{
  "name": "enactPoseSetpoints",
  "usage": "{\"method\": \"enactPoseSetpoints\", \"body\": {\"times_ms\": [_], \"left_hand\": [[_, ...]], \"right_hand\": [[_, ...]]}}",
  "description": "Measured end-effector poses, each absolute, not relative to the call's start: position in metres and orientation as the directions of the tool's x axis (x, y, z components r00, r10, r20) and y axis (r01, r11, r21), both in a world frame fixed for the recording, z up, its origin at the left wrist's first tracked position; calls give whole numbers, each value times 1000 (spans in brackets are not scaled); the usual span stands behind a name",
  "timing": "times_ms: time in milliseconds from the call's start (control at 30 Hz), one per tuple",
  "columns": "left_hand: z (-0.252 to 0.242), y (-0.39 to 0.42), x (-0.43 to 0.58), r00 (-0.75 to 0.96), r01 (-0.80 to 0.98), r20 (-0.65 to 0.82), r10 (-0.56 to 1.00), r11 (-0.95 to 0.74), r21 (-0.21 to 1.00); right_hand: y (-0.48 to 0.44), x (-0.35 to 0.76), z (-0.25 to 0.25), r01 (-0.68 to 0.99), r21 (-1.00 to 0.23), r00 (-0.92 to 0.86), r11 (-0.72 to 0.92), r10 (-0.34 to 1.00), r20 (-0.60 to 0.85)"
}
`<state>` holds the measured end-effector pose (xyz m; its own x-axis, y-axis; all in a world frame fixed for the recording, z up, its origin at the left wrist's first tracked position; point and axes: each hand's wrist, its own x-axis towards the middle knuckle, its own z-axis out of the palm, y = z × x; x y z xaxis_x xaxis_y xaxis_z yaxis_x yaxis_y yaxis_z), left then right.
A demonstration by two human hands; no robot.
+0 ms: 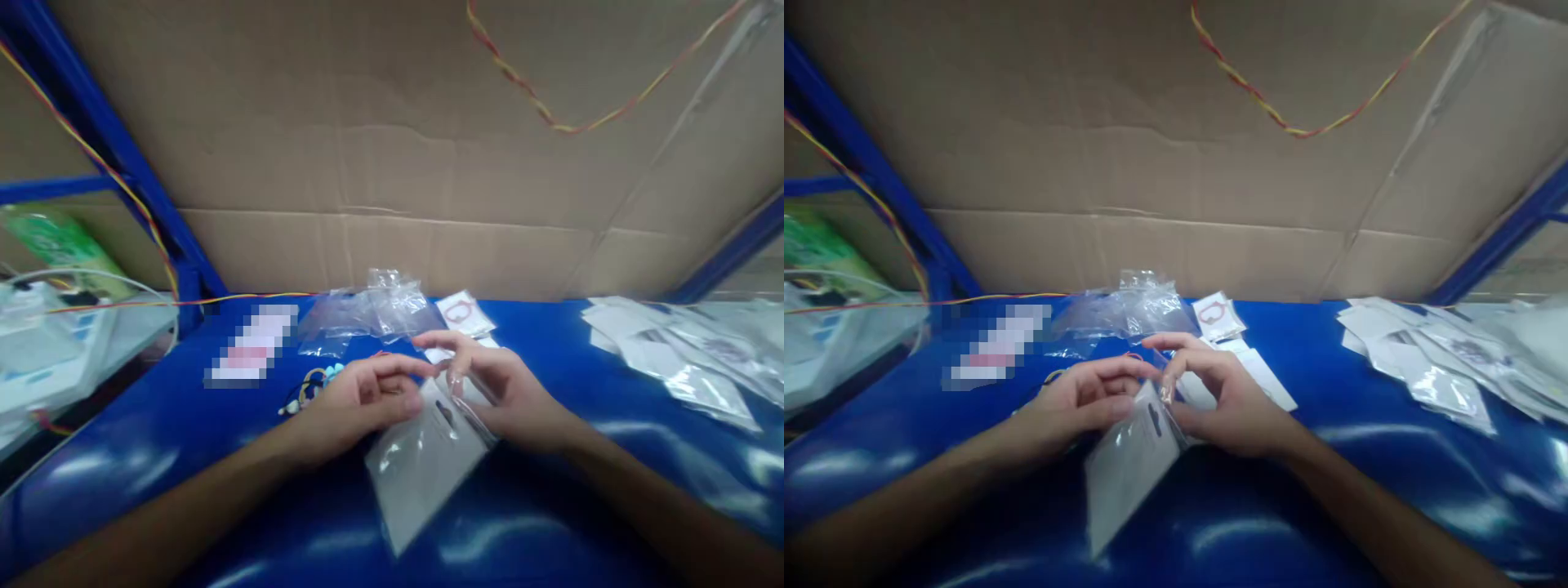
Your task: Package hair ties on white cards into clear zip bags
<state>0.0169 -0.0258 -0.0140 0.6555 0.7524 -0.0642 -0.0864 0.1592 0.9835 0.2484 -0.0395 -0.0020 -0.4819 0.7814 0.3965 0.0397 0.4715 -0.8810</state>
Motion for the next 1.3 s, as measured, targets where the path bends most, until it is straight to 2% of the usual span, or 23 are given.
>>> {"method": "enactPoseSetpoints", "body": {"times_ms": [100,300,433,533,600,700,800,867,933,1033,1167,1300], "left_hand": [[-13,-25,16,671,-66,-88,737,177,982],[-11,-27,16,724,-104,-22,690,142,984],[-8,-28,16,674,-182,17,738,145,973],[-4,-27,15,637,-180,5,771,142,973],[-2,-26,12,586,-194,3,811,137,971],[1,-19,9,415,-238,15,910,93,967],[3,-11,7,203,-296,61,977,2,955],[5,-7,6,93,-323,67,993,-34,946],[5,-4,5,32,-314,45,998,-33,949],[2,-4,3,28,-291,23,999,-14,957],[-3,-5,2,54,-256,20,998,-6,967],[-3,-5,5,40,-233,24,999,-14,972]], "right_hand": [[-42,245,-2,36,-869,-488,494,767,416],[-43,240,-6,28,-869,-455,494,781,429],[-39,241,-11,19,-900,-364,435,842,399],[-34,242,-13,87,-891,-263,445,873,410],[-32,243,-14,201,-844,-252,498,859,447],[-33,242,-15,381,-667,-431,640,761,484],[-39,238,-17,455,-466,-660,759,639,395],[-43,234,-20,467,-392,-747,793,591,306],[-45,230,-22,469,-355,-793,809,562,233],[-45,226,-24,480,-324,-815,815,551,180],[-41,226,-24,494,-304,-798,814,564,212],[-39,229,-25,527,-232,-783,817,574,241]]}}
